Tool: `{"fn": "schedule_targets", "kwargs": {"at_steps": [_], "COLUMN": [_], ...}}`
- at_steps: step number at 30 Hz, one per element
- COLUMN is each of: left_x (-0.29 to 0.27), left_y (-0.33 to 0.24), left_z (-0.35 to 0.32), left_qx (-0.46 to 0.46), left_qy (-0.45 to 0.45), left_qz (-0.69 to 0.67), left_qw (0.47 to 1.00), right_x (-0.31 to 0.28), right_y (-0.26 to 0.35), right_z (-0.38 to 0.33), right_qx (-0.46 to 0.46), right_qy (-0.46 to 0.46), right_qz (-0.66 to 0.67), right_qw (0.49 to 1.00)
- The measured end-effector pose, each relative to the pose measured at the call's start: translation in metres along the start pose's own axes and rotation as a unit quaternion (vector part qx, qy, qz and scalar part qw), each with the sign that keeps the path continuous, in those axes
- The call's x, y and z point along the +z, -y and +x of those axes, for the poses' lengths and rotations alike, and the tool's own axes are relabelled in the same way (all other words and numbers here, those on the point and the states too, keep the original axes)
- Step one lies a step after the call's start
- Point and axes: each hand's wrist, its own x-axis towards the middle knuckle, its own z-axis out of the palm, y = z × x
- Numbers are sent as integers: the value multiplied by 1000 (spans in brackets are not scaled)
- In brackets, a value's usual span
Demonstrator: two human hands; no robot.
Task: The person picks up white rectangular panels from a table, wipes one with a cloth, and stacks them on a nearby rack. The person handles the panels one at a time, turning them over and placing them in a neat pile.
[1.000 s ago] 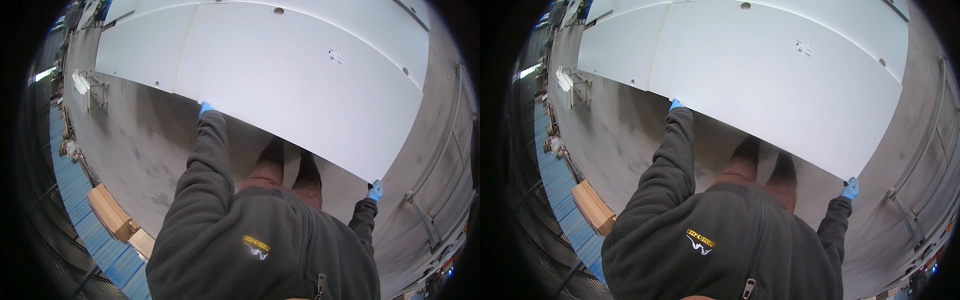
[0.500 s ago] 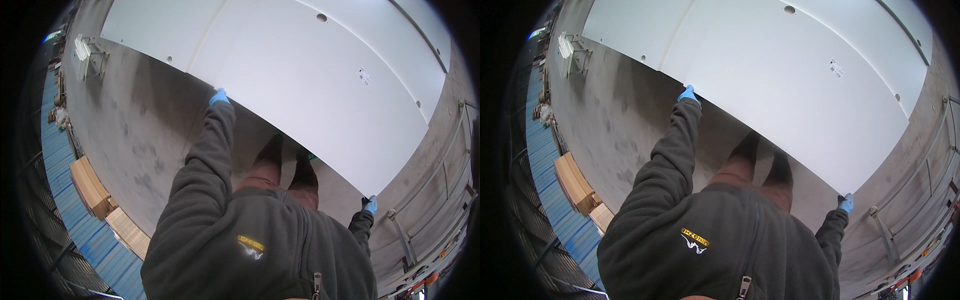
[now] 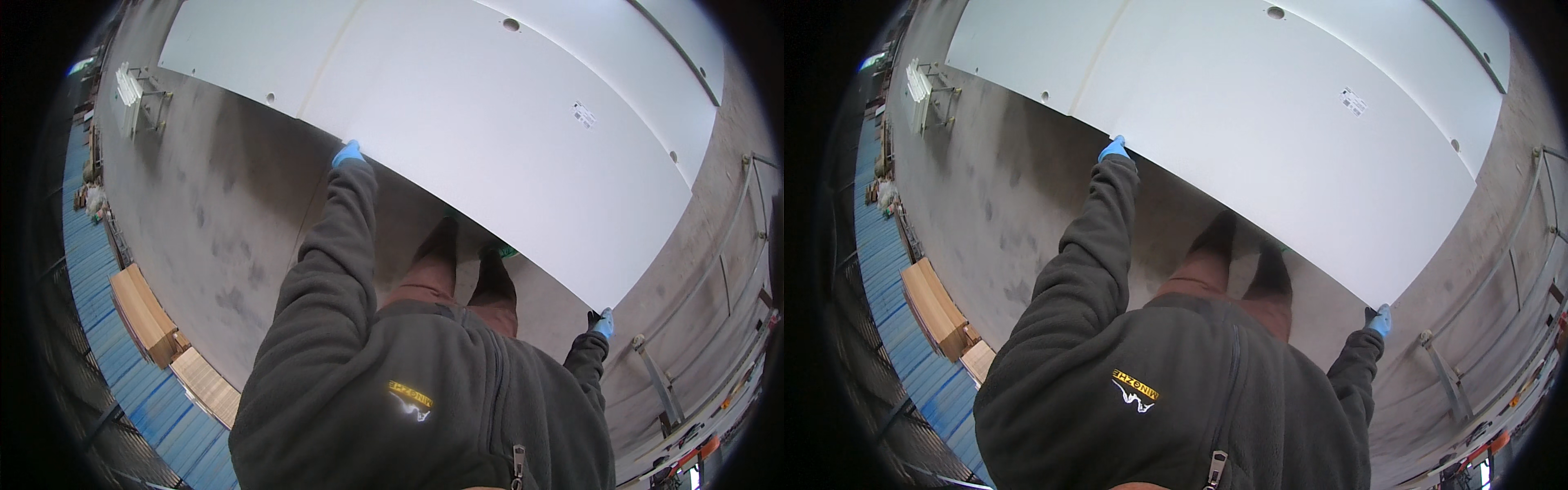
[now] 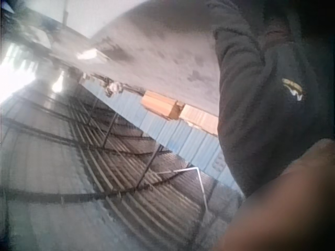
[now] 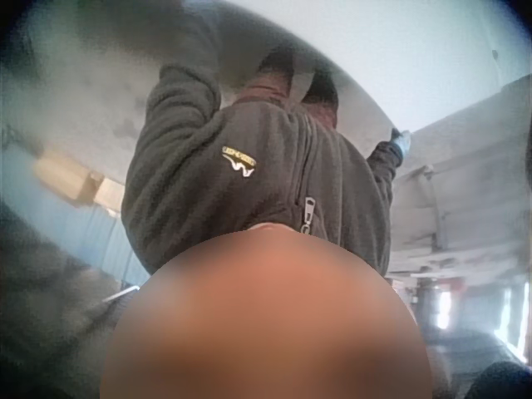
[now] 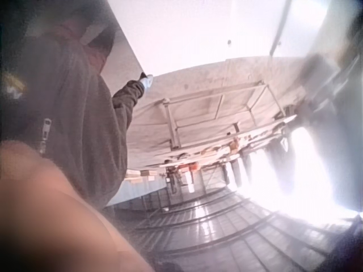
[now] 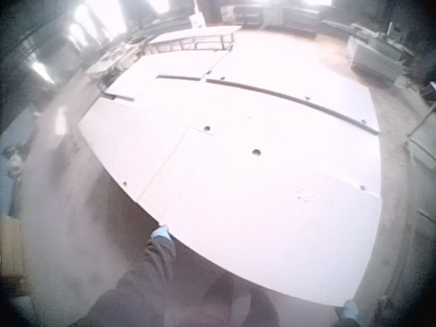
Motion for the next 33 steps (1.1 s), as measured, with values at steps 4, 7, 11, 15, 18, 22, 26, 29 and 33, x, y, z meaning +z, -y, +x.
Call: {"fn": "schedule_targets", "kwargs": {"at_steps": [4, 7, 11, 15, 18, 22, 26, 29, 33], "left_x": [-1, -6, -7, -7, -7, -7, -5, -4, -9], "left_y": [-5, -12, -22, -24, -24, -23, -17, -16, -20], "left_z": [-4, -10, -23, -34, -31, -19, -15, -15, -9], "left_qx": [-26, -93, -97, -122, -124, -133, -106, -108, -165], "left_qy": [32, 98, 53, 119, 127, 114, 145, 142, 132], "left_qz": [-11, -10, -148, -161, -195, -173, -205, -203, -169], "left_qw": [999, 991, 983, 972, 965, 969, 962, 963, 963], "right_x": [0, -1, 5, 28, 54, 81, 84, 81, 79], "right_y": [-4, -7, -5, 11, 30, 58, 67, 62, 55], "right_z": [2, 6, -2, -37, -77, -108, -115, -113, -110], "right_qx": [1, -2, 15, 223, 293, 281, 277, 258, 247], "right_qy": [-11, -15, -43, -64, 42, 42, 27, 60, 68], "right_qz": [7, 9, -8, 6, 196, 229, 236, 235, 223], "right_qw": [1000, 1000, 999, 973, 935, 931, 931, 935, 941]}}
